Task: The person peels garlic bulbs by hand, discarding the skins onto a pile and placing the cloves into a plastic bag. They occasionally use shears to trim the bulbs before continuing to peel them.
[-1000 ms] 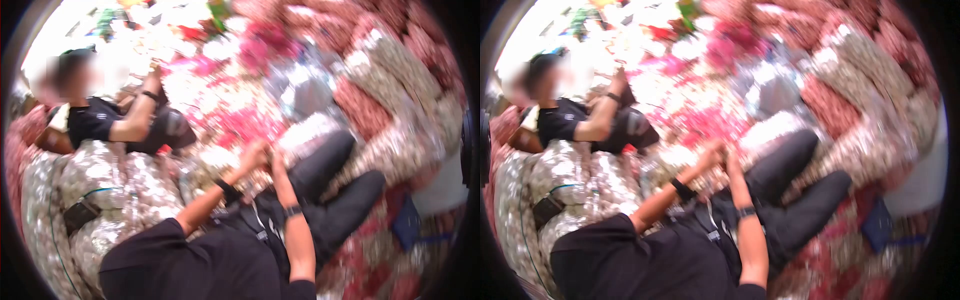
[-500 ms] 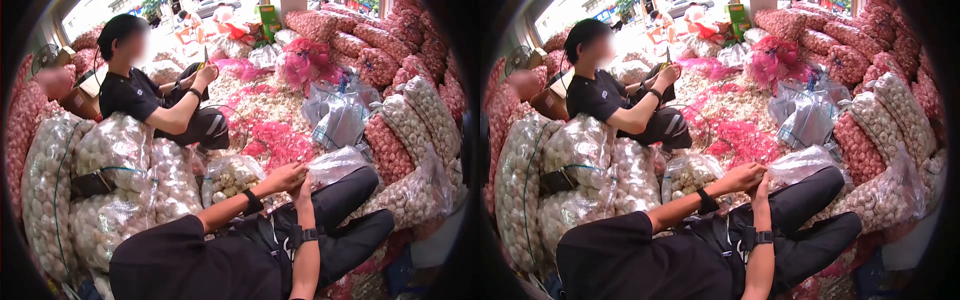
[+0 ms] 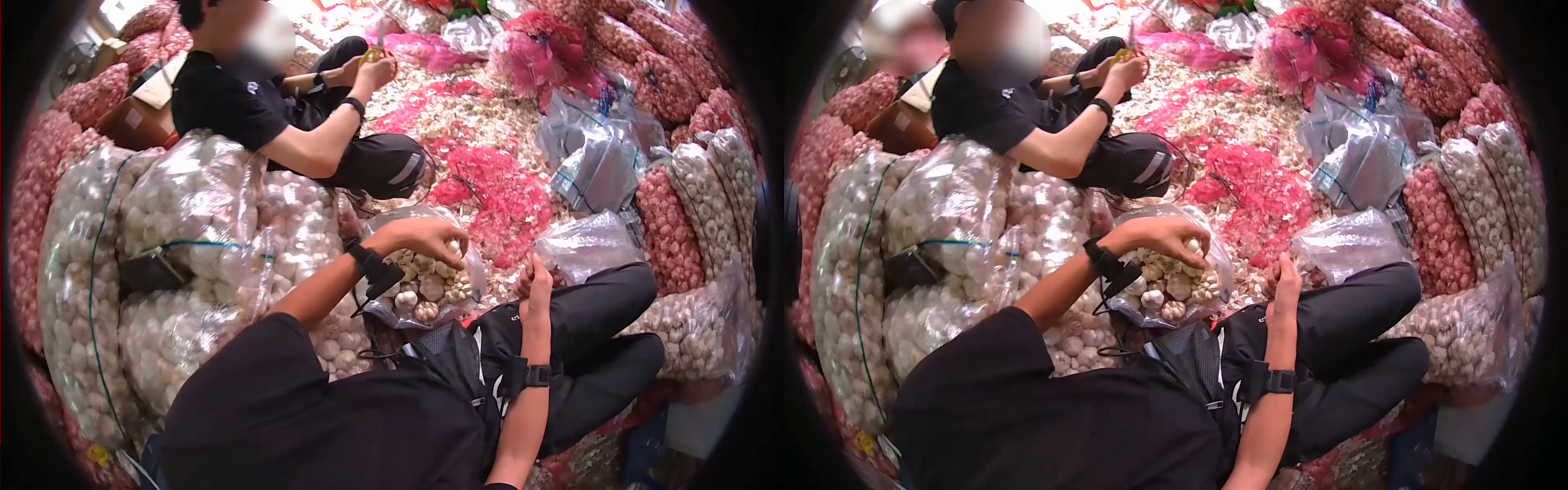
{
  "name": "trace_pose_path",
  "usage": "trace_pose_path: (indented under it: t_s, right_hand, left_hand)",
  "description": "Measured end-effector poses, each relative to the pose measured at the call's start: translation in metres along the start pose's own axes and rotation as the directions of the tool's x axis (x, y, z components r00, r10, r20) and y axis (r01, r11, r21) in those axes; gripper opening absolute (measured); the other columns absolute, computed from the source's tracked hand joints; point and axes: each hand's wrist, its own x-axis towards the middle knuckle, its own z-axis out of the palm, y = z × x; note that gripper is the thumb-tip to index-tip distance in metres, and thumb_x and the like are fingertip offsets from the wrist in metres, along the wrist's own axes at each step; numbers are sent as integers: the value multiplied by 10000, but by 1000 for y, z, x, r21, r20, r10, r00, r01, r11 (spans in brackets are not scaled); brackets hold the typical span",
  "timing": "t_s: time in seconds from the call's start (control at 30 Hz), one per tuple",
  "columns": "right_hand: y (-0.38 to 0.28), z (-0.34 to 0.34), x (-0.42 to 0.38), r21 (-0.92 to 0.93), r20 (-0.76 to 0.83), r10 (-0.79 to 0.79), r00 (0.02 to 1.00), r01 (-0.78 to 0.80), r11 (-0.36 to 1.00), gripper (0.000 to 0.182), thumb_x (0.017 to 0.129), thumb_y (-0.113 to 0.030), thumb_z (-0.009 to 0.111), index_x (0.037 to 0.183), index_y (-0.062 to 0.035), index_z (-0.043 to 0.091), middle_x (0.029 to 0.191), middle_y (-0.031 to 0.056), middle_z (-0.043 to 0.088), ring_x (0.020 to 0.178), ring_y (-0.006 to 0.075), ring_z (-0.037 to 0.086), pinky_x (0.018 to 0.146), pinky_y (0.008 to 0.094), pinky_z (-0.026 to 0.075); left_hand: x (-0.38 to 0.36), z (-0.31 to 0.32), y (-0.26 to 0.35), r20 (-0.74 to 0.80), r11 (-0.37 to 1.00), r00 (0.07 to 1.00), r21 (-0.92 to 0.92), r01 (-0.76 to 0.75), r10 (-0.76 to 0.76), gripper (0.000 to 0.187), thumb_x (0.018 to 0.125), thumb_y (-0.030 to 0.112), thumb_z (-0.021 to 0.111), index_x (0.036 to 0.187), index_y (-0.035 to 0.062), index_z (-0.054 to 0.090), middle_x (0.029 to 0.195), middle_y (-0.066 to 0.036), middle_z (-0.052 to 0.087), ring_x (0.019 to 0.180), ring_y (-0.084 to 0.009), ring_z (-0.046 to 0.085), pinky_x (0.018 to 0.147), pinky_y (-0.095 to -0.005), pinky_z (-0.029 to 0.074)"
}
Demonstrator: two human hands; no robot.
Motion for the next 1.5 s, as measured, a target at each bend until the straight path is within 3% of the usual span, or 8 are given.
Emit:
trace_pose_path:
  t_s: [0.33, 0.5, 0.57, 0.63, 0.93, 1.17, 1.27, 1.5]
  right_hand:
    - [10, 24, -12, -275, -11, -49, 999, 45, 960, 244, 1018, -254, 575, 816, -129, 520, 669, -45, 452, 547, 36, 358, 482, 217, 256]
    - [28, 62, -23, -923, 320, -344, 883, 372, 96, 518, 849, -418, 787, 978, -4, 503, 842, 122, 580, 727, 373, 609, 727, 451, 511]
    - [27, 61, -21, -950, 250, -299, 921, 293, 110, 604, 819, -528, 776, 975, 2, 534, 900, 201, 634, 805, 483, 611, 772, 506, 499]
    - [23, 51, -20, -994, 26, 181, 983, 44, -96, 734, 837, -680, 661, 1098, 2, 575, 973, 250, 693, 939, 447, 672, 820, 490, 525]
    - [42, 30, -18, -996, 88, 327, 941, 85, 25, 635, 977, -595, 498, 1052, 4, 695, 944, 264, 704, 966, 454, 663, 835, 508, 512]
    - [36, 35, -20, -710, 62, 251, 966, -134, 691, 494, 1045, -382, 551, 732, -2, 582, 555, 34, 509, 475, 102, 476, 457, 323, 358]
    - [21, 41, -25, -157, -1, 234, 972, -231, 960, 454, 1030, -343, 600, 651, -127, 473, 538, -59, 415, 410, 26, 335, 390, 216, 221]
    - [24, 40, -23, -408, -69, 200, 977, -211, 888, 394, 1036, -326, 588, 707, -113, 547, 580, -58, 464, 468, 45, 416, 434, 231, 319]
  left_hand:
    - [-33, -20, 14, -137, 915, 990, 398, 63, -9, 171, 856, 211, 712, 1004, 126, 719, 1003, -89, 634, 938, -329, 645, 790, -449, 517]
    - [-48, -49, -3, -398, 841, 907, 435, 320, -140, 305, 848, 313, 722, 1033, 87, 635, 945, -122, 635, 951, -348, 642, 800, -439, 522]
    - [-58, -45, -12, -496, 732, 825, 451, 511, -271, 434, 827, 328, 740, 1146, 80, 582, 978, -150, 666, 977, -372, 655, 815, -457, 530]
    - [-68, -34, -30, -444, 716, 829, 449, 535, -341, 411, 811, 298, 735, 1102, 54, 578, 906, -176, 668, 914, -376, 666, 761, -474, 529]
    - [-68, -22, -75, -402, 692, 784, 381, 613, -472, 204, 860, 233, 646, 868, 31, 674, 857, -227, 683, 852, -412, 677, 747, -515, 540]
    - [-66, -54, -42, -431, 637, 744, 392, 664, -511, 281, 968, 319, 585, 943, 44, 633, 894, -217, 682, 890, -436, 649, 744, -542, 504]
    - [-73, -66, -41, -617, 653, 679, 329, 682, -398, 259, 980, 298, 557, 958, 47, 613, 909, -214, 679, 909, -440, 638, 754, -540, 498]
    - [-76, -69, -31, -644, 658, 655, 298, 691, -395, 203, 934, 232, 549, 949, 45, 626, 884, -227, 682, 873, -427, 659, 742, -542, 519]
